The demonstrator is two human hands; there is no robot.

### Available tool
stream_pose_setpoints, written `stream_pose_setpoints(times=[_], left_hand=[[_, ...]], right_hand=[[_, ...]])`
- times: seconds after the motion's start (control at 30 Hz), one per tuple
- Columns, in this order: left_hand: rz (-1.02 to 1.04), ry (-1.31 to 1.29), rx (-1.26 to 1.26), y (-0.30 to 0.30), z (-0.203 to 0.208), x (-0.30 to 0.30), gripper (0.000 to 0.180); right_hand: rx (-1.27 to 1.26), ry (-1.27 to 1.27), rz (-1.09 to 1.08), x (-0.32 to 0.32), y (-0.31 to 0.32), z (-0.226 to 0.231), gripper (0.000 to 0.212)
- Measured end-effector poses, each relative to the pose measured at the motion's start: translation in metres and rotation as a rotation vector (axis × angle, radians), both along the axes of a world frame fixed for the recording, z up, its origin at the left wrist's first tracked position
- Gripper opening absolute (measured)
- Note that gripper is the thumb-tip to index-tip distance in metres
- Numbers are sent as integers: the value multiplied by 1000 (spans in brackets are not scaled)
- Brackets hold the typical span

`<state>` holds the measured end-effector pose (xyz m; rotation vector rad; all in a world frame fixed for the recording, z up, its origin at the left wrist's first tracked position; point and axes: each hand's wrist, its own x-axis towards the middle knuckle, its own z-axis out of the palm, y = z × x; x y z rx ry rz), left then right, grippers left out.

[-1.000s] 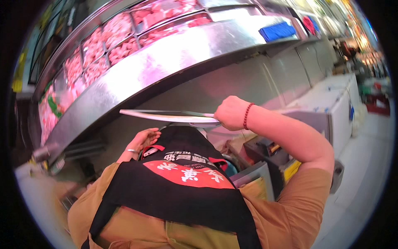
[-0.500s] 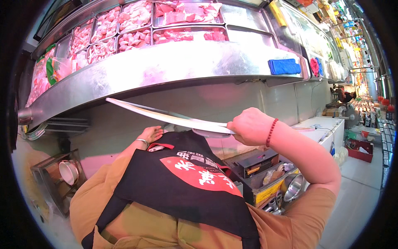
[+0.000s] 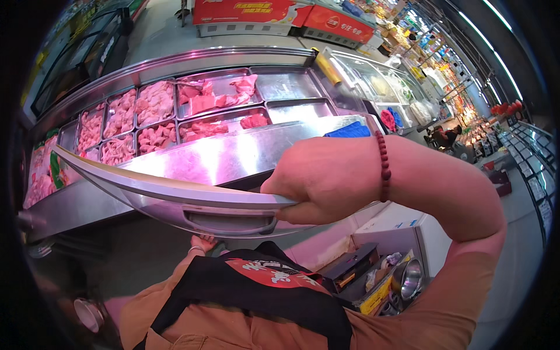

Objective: The person cleans the interior and exterior surfaces of a refrigerated meat display case. They remove glass panels, wipe the stainless steel shelves and glass with a cloth, and then reassemble the panels. The person also handles packaged food items and raw meat trays during the process.

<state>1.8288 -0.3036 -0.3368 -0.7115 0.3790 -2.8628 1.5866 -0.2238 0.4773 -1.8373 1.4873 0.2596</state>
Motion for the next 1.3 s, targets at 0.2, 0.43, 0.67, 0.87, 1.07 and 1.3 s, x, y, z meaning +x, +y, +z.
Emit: stream_pose_setpoints(times=[0.2, 0.43, 0.67, 0.87, 1.07, 1.3], left_hand=[[207, -913, -73, -9, 29, -33, 21], [-85, -1345, 231, 24, 133, -51, 25], [-67, -1472, 311, 58, 218, -72, 20], [16, -1361, 257, 106, 266, -143, 23], [51, -1282, 134, 150, 339, -240, 30], [-133, -1129, -56, 213, 375, -404, 26]], right_hand=[[-32, -9, -98, -7, 28, 14, 15], [-452, 168, -406, -49, 97, 8, 18], [-1227, 409, -768, -130, 189, -45, 54], [-1701, 568, -802, -200, 282, -41, 69], [-1794, 645, -880, -294, 355, -12, 59], [-1793, 696, -1118, -441, 468, 17, 78]])
